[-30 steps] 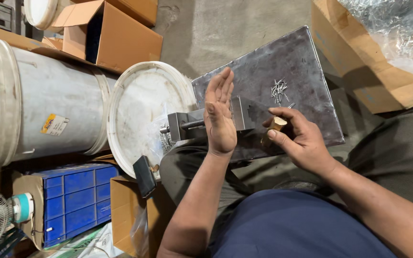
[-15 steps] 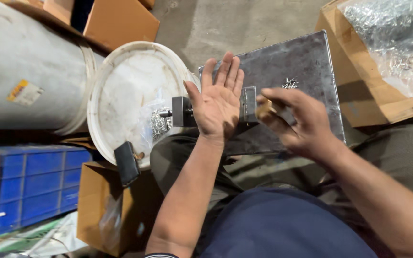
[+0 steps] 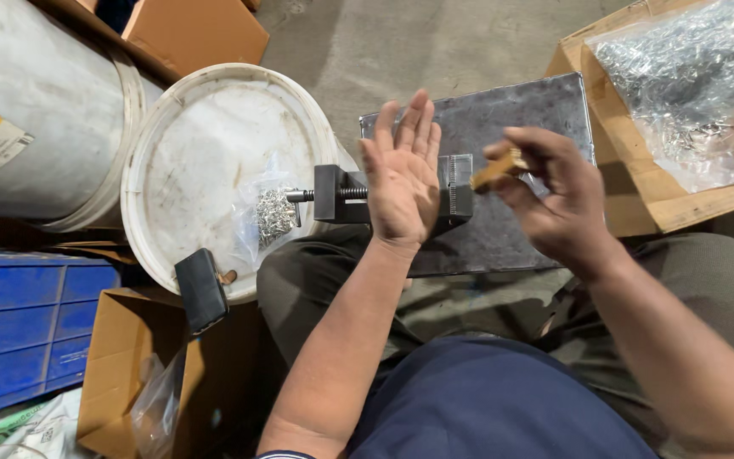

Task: The person sits cross-legged on the floor and uses a bench vise to bend small metal pins. They place the pins into the vise jaws, tighten the screw to bend them, and then remove the bent pieces. The person also uses a small wooden block to tap the vise mechanism.

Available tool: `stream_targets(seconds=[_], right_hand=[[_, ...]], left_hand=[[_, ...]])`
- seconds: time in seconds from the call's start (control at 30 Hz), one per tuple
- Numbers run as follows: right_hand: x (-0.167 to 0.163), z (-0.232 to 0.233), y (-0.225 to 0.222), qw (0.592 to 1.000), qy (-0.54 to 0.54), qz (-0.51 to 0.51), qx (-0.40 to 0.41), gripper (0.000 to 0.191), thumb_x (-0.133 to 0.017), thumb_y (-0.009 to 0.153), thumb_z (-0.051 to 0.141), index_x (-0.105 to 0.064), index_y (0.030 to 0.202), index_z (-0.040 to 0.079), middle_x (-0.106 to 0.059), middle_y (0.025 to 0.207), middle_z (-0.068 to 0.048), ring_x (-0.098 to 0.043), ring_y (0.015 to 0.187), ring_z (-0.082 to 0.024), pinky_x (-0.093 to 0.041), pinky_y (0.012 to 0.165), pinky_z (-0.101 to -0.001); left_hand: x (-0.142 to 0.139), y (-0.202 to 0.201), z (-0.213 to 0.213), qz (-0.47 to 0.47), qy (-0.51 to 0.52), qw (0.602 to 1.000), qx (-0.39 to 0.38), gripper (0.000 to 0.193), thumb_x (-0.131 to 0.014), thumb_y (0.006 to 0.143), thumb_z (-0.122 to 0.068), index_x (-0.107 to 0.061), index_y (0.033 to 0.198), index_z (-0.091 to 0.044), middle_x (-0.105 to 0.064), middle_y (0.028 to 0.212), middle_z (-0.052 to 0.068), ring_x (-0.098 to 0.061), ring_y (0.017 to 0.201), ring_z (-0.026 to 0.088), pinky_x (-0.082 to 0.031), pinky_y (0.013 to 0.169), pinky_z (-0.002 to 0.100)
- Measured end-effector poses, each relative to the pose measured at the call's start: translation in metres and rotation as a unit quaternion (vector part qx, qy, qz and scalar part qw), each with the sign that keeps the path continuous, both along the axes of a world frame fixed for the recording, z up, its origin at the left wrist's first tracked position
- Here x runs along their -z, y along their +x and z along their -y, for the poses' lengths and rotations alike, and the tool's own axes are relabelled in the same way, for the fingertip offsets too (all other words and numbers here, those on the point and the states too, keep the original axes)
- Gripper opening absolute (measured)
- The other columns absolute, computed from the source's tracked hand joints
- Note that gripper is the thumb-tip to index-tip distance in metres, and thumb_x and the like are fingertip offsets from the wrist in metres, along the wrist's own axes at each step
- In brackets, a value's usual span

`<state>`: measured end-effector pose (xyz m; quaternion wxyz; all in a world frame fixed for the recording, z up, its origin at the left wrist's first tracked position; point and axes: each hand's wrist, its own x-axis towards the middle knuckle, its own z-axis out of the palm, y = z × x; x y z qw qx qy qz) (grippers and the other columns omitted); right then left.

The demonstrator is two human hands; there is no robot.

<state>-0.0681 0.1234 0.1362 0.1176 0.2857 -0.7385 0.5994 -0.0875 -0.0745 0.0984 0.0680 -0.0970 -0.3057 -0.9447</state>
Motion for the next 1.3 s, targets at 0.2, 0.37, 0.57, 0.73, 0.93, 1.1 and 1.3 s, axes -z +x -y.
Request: stream_targets(seconds=[0.2, 0.37, 0.57, 0.73, 0.93, 1.1, 1.3], right_hand=[[0.056, -0.018, 0.036, 0.971, -0.171, 0.155, 0.065, 0.044, -0.062, 0.108, 0.003, -0.043, 0.148, 0.004, -0.065, 0.126, -0.013, -0.064, 0.118, -0.016, -0.054, 0.105, -0.0296], [0.08, -0.024, 0.04, 0.946, -0.225, 0.228, 0.044, 0.046, -0.06, 0.105, 0.001, -0.043, 0.147, 0.003, -0.066, 0.126, -0.012, -0.063, 0.114, -0.015, -0.053, 0.098, -0.0289], [0.08, -0.03, 0.036, 0.96, -0.17, 0.22, 0.017, 0.047, -0.062, 0.102, 0.001, -0.045, 0.146, 0.003, -0.066, 0.126, -0.013, -0.065, 0.114, -0.016, -0.055, 0.099, -0.031], [0.07, -0.03, 0.039, 0.98, -0.052, 0.185, 0.05, 0.045, -0.068, 0.096, 0.006, -0.052, 0.138, 0.004, -0.074, 0.118, -0.01, -0.074, 0.102, -0.013, -0.058, 0.088, -0.0281], [0.055, -0.028, 0.04, 0.989, 0.057, 0.105, 0.086, 0.051, -0.077, 0.087, 0.01, -0.059, 0.135, 0.006, -0.075, 0.114, -0.011, -0.073, 0.102, -0.021, -0.057, 0.085, -0.0317], [0.051, -0.022, 0.042, 0.969, 0.184, 0.12, 0.113, 0.051, -0.08, 0.085, 0.012, -0.063, 0.134, 0.012, -0.073, 0.101, -0.013, -0.071, 0.091, -0.027, -0.055, 0.082, -0.0368], [0.033, -0.007, 0.02, 0.974, -0.082, 0.202, 0.068, 0.046, -0.064, 0.104, 0.013, -0.051, 0.148, 0.006, -0.068, 0.112, -0.005, -0.064, 0.099, -0.011, -0.056, 0.089, -0.0294]], left_hand=[[0.002, 0.001, -0.009, -0.036, -0.154, 0.987, 0.029, 0.072, -0.043, 0.11, -0.063, -0.028, 0.164, -0.018, -0.027, 0.173, 0.016, -0.017, 0.167, 0.032, -0.006, 0.14, 0.048], [-0.005, 0.002, -0.016, -0.038, -0.23, 0.972, 0.039, 0.078, -0.044, 0.109, -0.064, -0.019, 0.166, -0.017, -0.022, 0.174, 0.015, -0.013, 0.167, 0.031, -0.004, 0.139, 0.049], [-0.016, 0.013, -0.027, -0.055, -0.393, 0.918, 0.023, 0.091, -0.04, 0.106, -0.07, -0.012, 0.168, -0.01, -0.02, 0.176, 0.015, -0.011, 0.168, 0.031, -0.007, 0.139, 0.049], [-0.016, 0.009, -0.032, -0.06, -0.342, 0.938, 0.011, 0.087, -0.043, 0.108, -0.066, -0.012, 0.168, -0.011, -0.021, 0.174, 0.017, -0.019, 0.166, 0.034, -0.013, 0.138, 0.05], [-0.019, 0.017, -0.031, -0.042, -0.268, 0.961, -0.046, 0.073, -0.051, 0.109, -0.053, -0.023, 0.162, -0.01, -0.033, 0.167, 0.019, -0.036, 0.156, 0.036, -0.029, 0.131, 0.052], [-0.027, 0.045, 0.038, -0.089, -0.438, 0.836, -0.318, 0.063, -0.074, 0.1, -0.029, -0.043, 0.15, -0.009, -0.049, 0.152, 0.013, -0.055, 0.132, 0.026, -0.049, 0.115, 0.048], [-0.024, 0.04, 0.157, 0.199, -0.382, 0.815, -0.387, 0.038, -0.071, 0.1, -0.018, -0.056, 0.131, -0.003, -0.06, 0.127, 0.014, -0.058, 0.12, 0.026, -0.048, 0.099, 0.042]])
